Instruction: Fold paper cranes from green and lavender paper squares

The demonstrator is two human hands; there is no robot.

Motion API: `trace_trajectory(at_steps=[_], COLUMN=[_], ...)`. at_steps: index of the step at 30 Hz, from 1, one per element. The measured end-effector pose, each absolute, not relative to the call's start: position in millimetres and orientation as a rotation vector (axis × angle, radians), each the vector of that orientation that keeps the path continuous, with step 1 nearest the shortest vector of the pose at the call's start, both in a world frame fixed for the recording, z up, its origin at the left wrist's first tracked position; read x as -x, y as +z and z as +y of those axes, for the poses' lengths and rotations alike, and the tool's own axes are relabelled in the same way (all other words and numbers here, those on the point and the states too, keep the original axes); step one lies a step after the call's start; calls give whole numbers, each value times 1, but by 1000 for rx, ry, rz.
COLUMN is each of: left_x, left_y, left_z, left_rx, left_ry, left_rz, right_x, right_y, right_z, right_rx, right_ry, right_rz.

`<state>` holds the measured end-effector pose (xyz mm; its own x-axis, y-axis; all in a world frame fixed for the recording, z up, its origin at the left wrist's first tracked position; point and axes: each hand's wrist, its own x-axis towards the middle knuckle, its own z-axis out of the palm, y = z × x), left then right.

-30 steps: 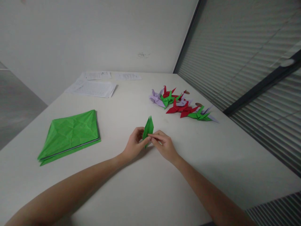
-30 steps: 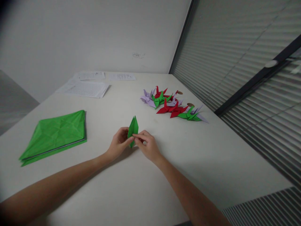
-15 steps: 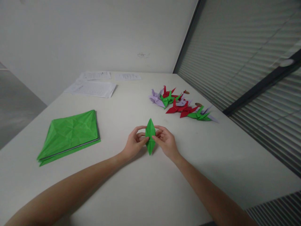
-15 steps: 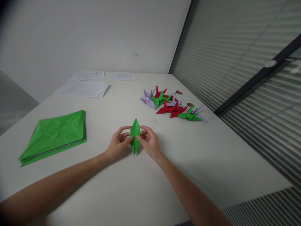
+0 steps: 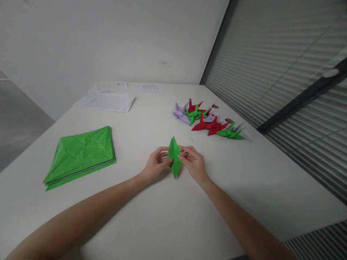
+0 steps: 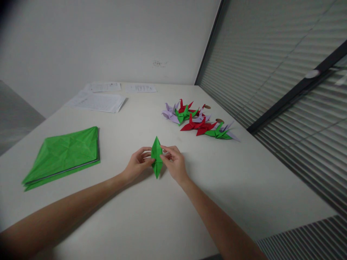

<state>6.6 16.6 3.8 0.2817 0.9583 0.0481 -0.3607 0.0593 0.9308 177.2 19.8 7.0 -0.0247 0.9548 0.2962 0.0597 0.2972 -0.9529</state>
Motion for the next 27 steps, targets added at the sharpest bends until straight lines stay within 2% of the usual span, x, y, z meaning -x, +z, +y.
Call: trace_trajectory(at_steps=[7,19,27], left_x=[-6,-5,-5], left_y=[1,5,5], left_z=[19,17,17], left_rx=[-1072,-874,-1003], left_ry=[1179,1150,1138], left_rz=[726,751,797], right_x=[-176,-179,-177], right_y=[10,5,8], right_z=[19,21,21], right_rx=[1027,989,1039], right_ry=[1191,1256,1227], right_rz=[-1305,-1313,-1329])
